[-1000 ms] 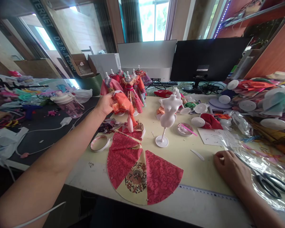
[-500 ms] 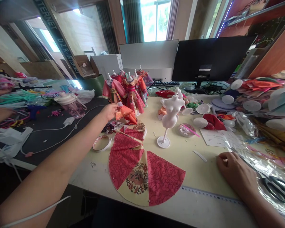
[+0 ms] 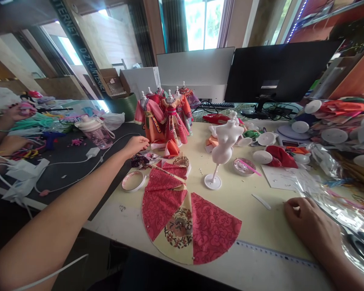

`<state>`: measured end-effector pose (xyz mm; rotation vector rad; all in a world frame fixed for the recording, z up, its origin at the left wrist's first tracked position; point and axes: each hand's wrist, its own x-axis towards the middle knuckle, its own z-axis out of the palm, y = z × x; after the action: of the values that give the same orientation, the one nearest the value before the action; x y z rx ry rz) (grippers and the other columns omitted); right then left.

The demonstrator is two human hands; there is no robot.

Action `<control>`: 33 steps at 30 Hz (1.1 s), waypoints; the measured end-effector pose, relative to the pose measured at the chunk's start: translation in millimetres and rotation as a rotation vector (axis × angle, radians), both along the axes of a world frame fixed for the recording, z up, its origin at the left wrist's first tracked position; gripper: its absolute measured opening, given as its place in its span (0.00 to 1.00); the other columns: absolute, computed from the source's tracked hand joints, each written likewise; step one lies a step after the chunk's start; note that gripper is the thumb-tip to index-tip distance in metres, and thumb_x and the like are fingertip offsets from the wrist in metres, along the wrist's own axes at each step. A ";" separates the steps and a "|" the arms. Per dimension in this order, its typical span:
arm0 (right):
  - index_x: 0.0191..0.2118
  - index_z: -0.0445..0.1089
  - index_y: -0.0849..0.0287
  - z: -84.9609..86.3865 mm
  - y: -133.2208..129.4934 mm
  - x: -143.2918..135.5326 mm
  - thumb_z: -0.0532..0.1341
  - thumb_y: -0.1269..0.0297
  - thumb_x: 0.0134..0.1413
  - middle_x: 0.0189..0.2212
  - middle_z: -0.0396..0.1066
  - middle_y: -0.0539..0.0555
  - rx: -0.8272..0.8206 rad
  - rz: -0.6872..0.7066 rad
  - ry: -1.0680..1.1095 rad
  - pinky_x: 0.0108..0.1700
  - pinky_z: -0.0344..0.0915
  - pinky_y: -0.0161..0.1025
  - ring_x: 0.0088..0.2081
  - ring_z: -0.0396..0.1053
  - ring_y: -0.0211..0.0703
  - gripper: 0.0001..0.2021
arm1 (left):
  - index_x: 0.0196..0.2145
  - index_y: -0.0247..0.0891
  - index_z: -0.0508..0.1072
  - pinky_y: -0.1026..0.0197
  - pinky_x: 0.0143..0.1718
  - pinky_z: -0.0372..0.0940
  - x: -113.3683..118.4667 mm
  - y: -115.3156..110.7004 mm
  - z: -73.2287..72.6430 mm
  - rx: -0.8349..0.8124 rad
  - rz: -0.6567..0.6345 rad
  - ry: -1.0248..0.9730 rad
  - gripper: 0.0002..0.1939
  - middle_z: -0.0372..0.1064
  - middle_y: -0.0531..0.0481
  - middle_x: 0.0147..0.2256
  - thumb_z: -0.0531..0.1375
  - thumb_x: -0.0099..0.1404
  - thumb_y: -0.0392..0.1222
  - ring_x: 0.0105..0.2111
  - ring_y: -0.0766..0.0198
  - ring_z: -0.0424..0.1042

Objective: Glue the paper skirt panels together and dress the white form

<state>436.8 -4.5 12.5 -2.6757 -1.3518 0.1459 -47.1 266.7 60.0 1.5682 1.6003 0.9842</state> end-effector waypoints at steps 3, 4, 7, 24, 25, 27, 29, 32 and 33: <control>0.33 0.65 0.50 -1.8 0.5 1.7 0.45 0.47 0.50 0.39 0.72 0.56 -0.006 -0.004 -0.010 0.32 0.63 0.48 0.37 0.70 0.56 0.17 | 0.21 0.38 0.75 0.65 0.27 0.57 -18.0 -7.2 -2.8 0.051 -0.020 0.084 0.04 0.71 0.50 0.22 0.63 0.49 0.32 0.25 0.62 0.68; 0.33 0.65 0.50 -2.6 0.7 2.5 0.45 0.47 0.50 0.40 0.71 0.55 -0.006 -0.001 -0.013 0.32 0.63 0.47 0.37 0.70 0.56 0.17 | 0.19 0.39 0.75 0.65 0.26 0.56 -21.6 -9.8 -4.0 0.062 -0.027 0.108 0.04 0.71 0.51 0.21 0.63 0.47 0.32 0.25 0.61 0.68; 0.33 0.65 0.50 -4.4 1.2 4.4 0.45 0.47 0.50 0.41 0.71 0.55 -0.014 -0.003 -0.014 0.32 0.63 0.47 0.37 0.69 0.55 0.17 | 0.15 0.41 0.74 0.65 0.26 0.55 -25.8 -15.3 -9.0 0.073 -0.032 0.161 0.05 0.70 0.51 0.19 0.66 0.42 0.33 0.25 0.59 0.68; 0.31 0.65 0.50 -34.3 1.8 33.2 0.50 0.46 0.46 0.38 0.71 0.54 0.123 0.067 -0.033 0.30 0.63 0.46 0.33 0.70 0.53 0.15 | 0.27 0.34 0.67 0.59 0.28 0.69 -33.1 -34.3 33.1 0.042 0.028 -0.404 0.08 0.69 0.50 0.22 0.63 0.53 0.40 0.21 0.65 0.71; 0.31 0.65 0.50 -34.7 2.1 33.5 0.50 0.46 0.47 0.38 0.71 0.54 0.112 0.064 -0.034 0.31 0.63 0.45 0.34 0.70 0.52 0.15 | 0.27 0.34 0.67 0.59 0.27 0.69 -31.4 -36.6 36.4 0.042 0.027 -0.438 0.08 0.69 0.51 0.22 0.63 0.54 0.39 0.21 0.65 0.70; 0.31 0.65 0.50 -34.5 2.4 33.2 0.50 0.46 0.47 0.39 0.71 0.53 0.091 0.054 -0.035 0.31 0.63 0.45 0.34 0.70 0.51 0.16 | 0.28 0.34 0.66 0.61 0.25 0.69 -27.1 -40.2 43.1 0.045 0.021 -0.490 0.07 0.68 0.51 0.22 0.62 0.55 0.38 0.20 0.66 0.70; 0.31 0.65 0.49 -34.7 2.3 33.4 0.49 0.46 0.48 0.40 0.71 0.53 0.083 0.051 -0.037 0.32 0.63 0.45 0.34 0.70 0.51 0.16 | 0.28 0.34 0.66 0.63 0.23 0.68 -22.2 -42.6 50.4 0.050 0.005 -0.524 0.05 0.68 0.51 0.21 0.60 0.56 0.36 0.19 0.67 0.69; 0.32 0.65 0.49 -38.2 1.8 37.6 0.50 0.45 0.48 0.40 0.70 0.53 0.092 0.067 -0.042 0.32 0.64 0.45 0.34 0.70 0.50 0.16 | 0.28 0.33 0.67 0.64 0.23 0.68 -15.0 -44.5 60.0 0.058 -0.032 -0.546 0.03 0.68 0.52 0.21 0.59 0.58 0.36 0.20 0.67 0.69; 0.33 0.65 0.49 -40.0 1.7 39.8 0.50 0.45 0.48 0.40 0.70 0.53 0.094 0.073 -0.042 0.32 0.64 0.44 0.34 0.70 0.50 0.16 | 0.29 0.33 0.68 0.64 0.23 0.68 -12.9 -44.7 61.7 0.062 -0.043 -0.548 0.03 0.68 0.52 0.21 0.59 0.58 0.35 0.20 0.67 0.70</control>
<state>476.6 -2.8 -27.6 -2.5674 -1.4325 0.0324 -60.0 222.0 121.7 1.2205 1.1577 1.3117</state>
